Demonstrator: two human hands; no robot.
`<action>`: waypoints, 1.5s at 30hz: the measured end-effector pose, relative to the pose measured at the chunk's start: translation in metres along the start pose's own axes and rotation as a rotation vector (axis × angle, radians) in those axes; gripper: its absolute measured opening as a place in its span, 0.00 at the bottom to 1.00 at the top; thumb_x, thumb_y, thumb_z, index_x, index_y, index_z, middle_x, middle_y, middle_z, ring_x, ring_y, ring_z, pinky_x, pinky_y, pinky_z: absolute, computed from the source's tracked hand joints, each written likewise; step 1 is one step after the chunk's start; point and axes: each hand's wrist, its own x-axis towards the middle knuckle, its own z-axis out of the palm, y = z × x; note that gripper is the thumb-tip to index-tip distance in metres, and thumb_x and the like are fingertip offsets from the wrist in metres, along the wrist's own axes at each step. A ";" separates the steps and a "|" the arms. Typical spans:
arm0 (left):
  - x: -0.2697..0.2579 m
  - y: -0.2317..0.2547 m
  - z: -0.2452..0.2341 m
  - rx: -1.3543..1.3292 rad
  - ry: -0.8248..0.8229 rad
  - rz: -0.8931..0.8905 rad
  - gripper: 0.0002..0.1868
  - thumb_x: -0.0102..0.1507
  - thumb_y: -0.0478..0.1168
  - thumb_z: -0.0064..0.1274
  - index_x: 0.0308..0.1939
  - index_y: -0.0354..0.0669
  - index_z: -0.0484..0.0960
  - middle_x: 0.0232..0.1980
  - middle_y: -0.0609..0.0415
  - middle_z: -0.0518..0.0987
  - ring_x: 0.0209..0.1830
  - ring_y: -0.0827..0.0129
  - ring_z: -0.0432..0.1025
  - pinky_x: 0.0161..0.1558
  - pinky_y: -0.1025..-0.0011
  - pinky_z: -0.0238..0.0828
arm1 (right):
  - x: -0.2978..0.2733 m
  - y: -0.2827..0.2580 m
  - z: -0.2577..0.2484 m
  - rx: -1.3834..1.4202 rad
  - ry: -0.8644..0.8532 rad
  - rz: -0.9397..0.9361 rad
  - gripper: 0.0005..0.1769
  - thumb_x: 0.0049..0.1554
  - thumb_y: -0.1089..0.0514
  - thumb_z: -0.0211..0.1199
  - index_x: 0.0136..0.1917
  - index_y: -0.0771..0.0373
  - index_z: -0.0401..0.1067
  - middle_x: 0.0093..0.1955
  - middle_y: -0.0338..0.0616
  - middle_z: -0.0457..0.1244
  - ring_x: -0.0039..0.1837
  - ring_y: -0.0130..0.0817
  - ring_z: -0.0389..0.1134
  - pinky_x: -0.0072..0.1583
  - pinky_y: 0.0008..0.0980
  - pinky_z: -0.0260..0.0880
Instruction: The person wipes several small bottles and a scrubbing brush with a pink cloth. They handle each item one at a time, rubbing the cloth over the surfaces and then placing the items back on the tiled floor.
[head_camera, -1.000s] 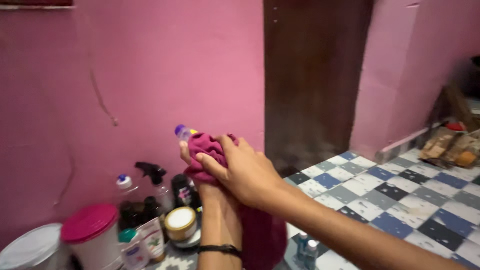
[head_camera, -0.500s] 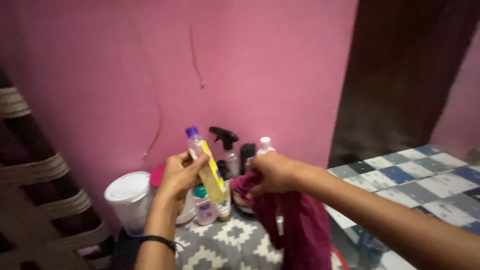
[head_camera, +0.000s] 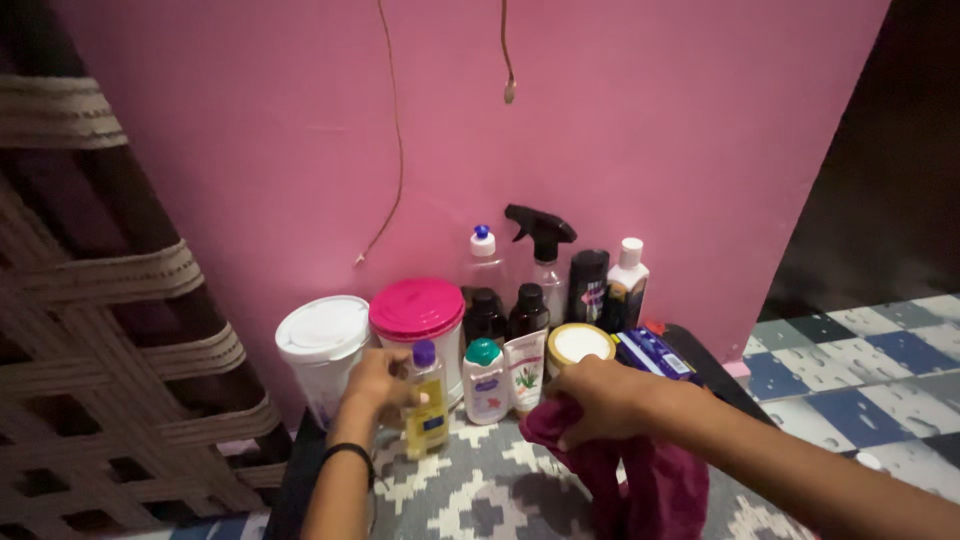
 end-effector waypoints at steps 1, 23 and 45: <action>0.003 0.000 0.003 -0.027 0.002 -0.023 0.35 0.48 0.23 0.72 0.57 0.52 0.83 0.50 0.60 0.81 0.43 0.66 0.79 0.35 0.58 0.88 | 0.003 -0.002 0.003 0.004 -0.013 0.001 0.32 0.44 0.48 0.76 0.61 0.57 0.75 0.54 0.50 0.71 0.59 0.45 0.73 0.60 0.38 0.72; -0.015 0.014 0.033 0.132 0.082 0.023 0.39 0.41 0.36 0.74 0.57 0.55 0.79 0.50 0.48 0.85 0.47 0.58 0.82 0.38 0.62 0.82 | -0.010 0.011 0.006 -0.068 -0.004 -0.049 0.32 0.46 0.47 0.76 0.62 0.58 0.73 0.55 0.52 0.69 0.59 0.48 0.71 0.59 0.42 0.71; -0.044 0.050 0.050 -0.290 0.350 -0.169 0.21 0.51 0.37 0.74 0.33 0.19 0.82 0.36 0.37 0.84 0.24 0.61 0.80 0.25 0.68 0.82 | -0.016 0.025 0.014 -0.070 -0.001 -0.093 0.31 0.45 0.47 0.76 0.59 0.60 0.74 0.52 0.52 0.70 0.57 0.48 0.72 0.58 0.42 0.72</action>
